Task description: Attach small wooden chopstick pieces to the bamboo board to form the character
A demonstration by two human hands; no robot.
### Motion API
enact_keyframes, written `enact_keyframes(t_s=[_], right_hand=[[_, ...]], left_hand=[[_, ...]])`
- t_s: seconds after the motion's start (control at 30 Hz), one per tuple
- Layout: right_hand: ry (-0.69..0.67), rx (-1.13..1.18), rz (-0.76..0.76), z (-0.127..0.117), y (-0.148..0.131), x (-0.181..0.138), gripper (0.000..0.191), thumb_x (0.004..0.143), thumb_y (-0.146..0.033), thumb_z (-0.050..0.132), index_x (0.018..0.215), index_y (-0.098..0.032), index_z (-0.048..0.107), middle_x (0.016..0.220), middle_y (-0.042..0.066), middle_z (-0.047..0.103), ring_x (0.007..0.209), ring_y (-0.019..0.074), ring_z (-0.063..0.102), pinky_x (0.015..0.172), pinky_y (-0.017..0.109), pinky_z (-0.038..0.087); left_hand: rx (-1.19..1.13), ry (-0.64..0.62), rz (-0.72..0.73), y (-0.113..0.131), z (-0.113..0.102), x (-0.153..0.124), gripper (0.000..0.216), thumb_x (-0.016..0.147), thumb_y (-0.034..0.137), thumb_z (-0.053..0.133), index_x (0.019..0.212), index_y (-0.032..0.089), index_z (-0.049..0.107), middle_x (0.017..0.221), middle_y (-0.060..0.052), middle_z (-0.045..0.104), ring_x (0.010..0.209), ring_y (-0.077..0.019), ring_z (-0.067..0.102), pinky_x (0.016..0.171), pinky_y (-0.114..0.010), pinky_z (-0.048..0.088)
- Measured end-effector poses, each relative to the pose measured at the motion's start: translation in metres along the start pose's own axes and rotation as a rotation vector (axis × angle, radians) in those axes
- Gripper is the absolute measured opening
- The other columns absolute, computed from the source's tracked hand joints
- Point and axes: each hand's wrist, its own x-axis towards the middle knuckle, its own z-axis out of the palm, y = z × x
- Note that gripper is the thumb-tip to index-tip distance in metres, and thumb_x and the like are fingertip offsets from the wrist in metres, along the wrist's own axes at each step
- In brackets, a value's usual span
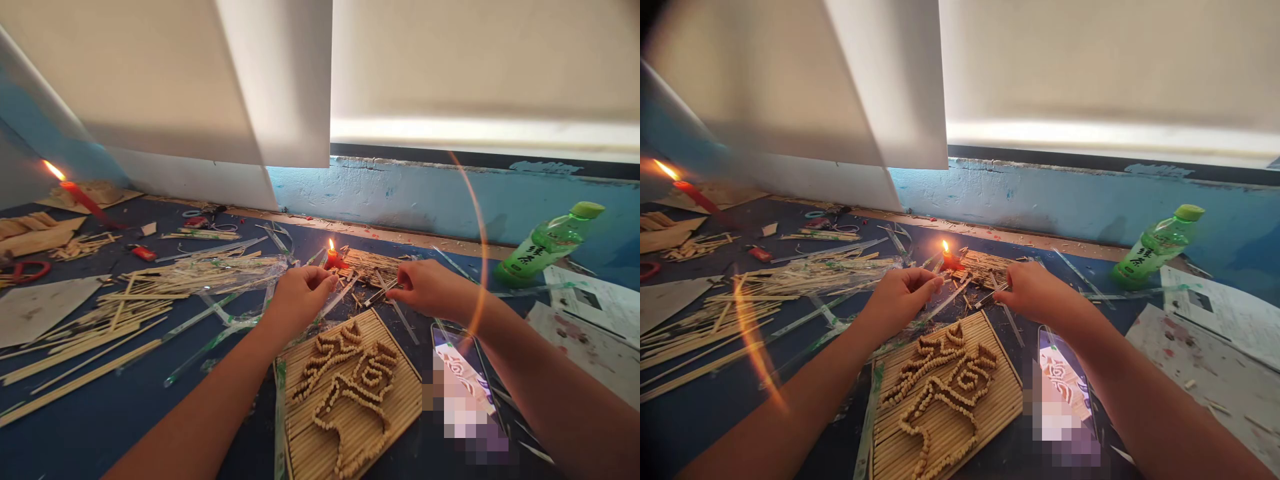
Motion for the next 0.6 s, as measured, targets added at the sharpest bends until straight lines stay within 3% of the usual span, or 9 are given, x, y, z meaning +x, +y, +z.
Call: enact_keyframes(t_s=[0.13, 0.27, 0.6], right_hand=[[0.259, 0.020, -0.260, 0.006, -0.036, -0.010, 0.015, 0.093, -0.028, 0.057, 0.107, -0.023, 0.058, 0.095, 0.007, 0.069, 0.082, 0.0205, 0.061, 0.075, 0.036, 0.043], [0.360, 0.070, -0.523, 0.024, -0.053, -0.011, 0.010, 0.094, -0.019, 0.055, 0.103, -0.023, 0.060, 0.095, 0.002, 0.069, 0.084, 0.0167, 0.061, 0.075, 0.030, 0.043], [0.425, 0.086, -0.506, 0.037, -0.046, -0.004, 0.009, 0.097, -0.024, 0.055, 0.097, -0.023, 0.064, 0.086, 0.001, 0.068, 0.078, 0.0145, 0.060, 0.071, 0.029, 0.042]], left_hand=[[0.081, 0.011, 0.100, 0.009, 0.005, -0.009, 0.018, 0.082, 0.036, 0.069, 0.070, 0.024, 0.076, 0.064, -0.003, 0.069, 0.055, -0.0169, 0.052, 0.054, -0.030, 0.034], [0.113, 0.005, 0.153, 0.011, 0.009, -0.014, 0.018, 0.085, 0.032, 0.068, 0.072, 0.024, 0.076, 0.060, -0.001, 0.068, 0.053, -0.0167, 0.052, 0.055, -0.029, 0.033], [0.208, 0.074, 0.249, 0.012, 0.013, -0.019, 0.015, 0.086, 0.028, 0.065, 0.080, 0.024, 0.078, 0.064, -0.001, 0.071, 0.056, -0.0171, 0.054, 0.059, -0.030, 0.035]])
